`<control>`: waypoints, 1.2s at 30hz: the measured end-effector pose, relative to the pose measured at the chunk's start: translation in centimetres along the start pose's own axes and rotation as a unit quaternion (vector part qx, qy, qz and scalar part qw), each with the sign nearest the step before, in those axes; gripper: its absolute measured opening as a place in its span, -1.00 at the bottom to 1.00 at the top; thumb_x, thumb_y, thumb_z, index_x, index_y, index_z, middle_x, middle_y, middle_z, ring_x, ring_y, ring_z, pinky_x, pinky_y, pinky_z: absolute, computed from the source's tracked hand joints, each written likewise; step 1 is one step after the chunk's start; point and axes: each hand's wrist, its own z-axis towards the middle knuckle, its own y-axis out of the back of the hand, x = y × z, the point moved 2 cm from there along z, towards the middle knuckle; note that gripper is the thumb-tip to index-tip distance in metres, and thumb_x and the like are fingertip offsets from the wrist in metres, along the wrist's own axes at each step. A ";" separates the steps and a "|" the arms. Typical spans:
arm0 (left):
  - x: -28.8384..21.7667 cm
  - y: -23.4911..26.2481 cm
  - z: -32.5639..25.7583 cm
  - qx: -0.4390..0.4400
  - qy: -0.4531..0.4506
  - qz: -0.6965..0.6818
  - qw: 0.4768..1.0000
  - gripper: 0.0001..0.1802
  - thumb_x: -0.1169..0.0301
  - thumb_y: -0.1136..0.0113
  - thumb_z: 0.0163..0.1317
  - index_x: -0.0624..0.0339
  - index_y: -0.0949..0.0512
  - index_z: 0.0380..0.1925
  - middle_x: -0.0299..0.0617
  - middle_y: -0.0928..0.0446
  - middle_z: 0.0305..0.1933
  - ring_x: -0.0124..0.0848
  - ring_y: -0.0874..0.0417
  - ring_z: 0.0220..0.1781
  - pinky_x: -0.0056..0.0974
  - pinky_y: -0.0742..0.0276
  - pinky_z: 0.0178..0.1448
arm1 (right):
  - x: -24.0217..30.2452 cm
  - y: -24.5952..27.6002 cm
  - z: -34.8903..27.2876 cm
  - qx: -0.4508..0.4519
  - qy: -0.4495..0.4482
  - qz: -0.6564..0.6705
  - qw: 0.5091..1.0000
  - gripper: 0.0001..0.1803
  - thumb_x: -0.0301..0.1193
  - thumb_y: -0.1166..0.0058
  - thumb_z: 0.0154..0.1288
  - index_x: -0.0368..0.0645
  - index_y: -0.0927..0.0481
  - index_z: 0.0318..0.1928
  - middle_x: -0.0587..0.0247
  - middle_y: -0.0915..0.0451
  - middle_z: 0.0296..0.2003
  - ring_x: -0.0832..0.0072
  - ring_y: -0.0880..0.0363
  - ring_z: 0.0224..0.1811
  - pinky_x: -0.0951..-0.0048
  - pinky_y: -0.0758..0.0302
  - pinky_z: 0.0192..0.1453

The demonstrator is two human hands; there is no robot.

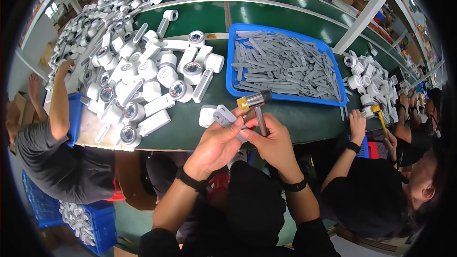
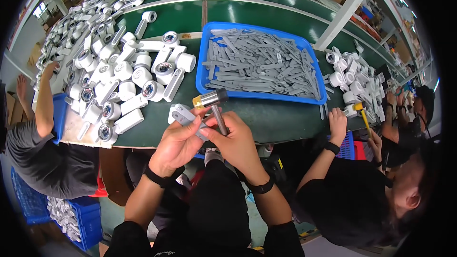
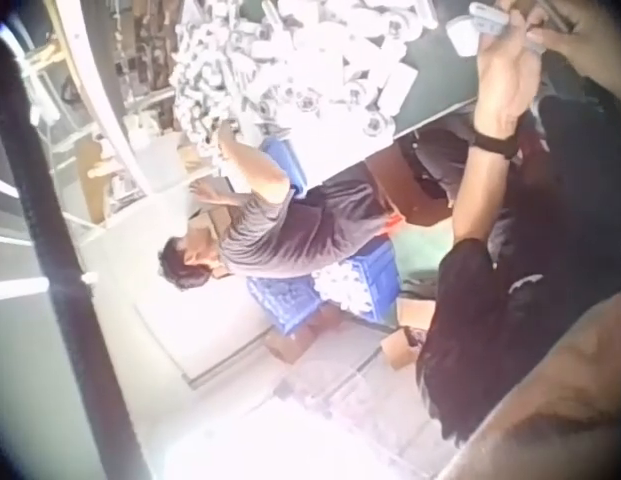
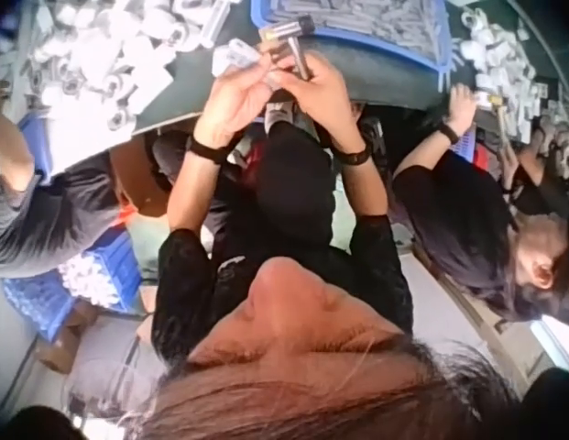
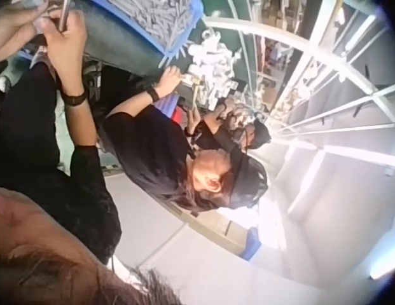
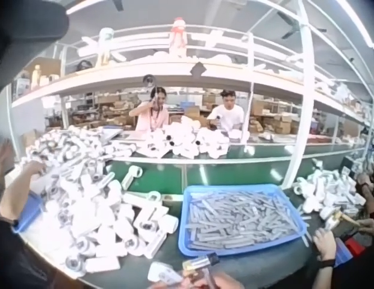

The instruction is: The person picks up a white plastic component and a grey plastic strip, fits the strip into the component, and hammers it into place with a mallet. They then set the assembled piece aside and repeat the process with another component and strip.

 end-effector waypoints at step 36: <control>-5.0 5.8 3.2 0.125 -0.344 0.821 0.437 -0.63 0.31 -0.55 0.05 0.20 -0.74 -0.14 -0.35 -0.67 -0.21 -0.36 -0.55 -0.29 -0.25 -0.54 -0.21 | -2.2 2.5 4.6 0.075 -0.250 -0.181 0.948 -0.65 -0.25 -0.22 0.51 -0.13 -0.72 0.16 0.38 -0.59 -0.58 0.76 -0.34 -0.73 0.58 -0.20 -0.65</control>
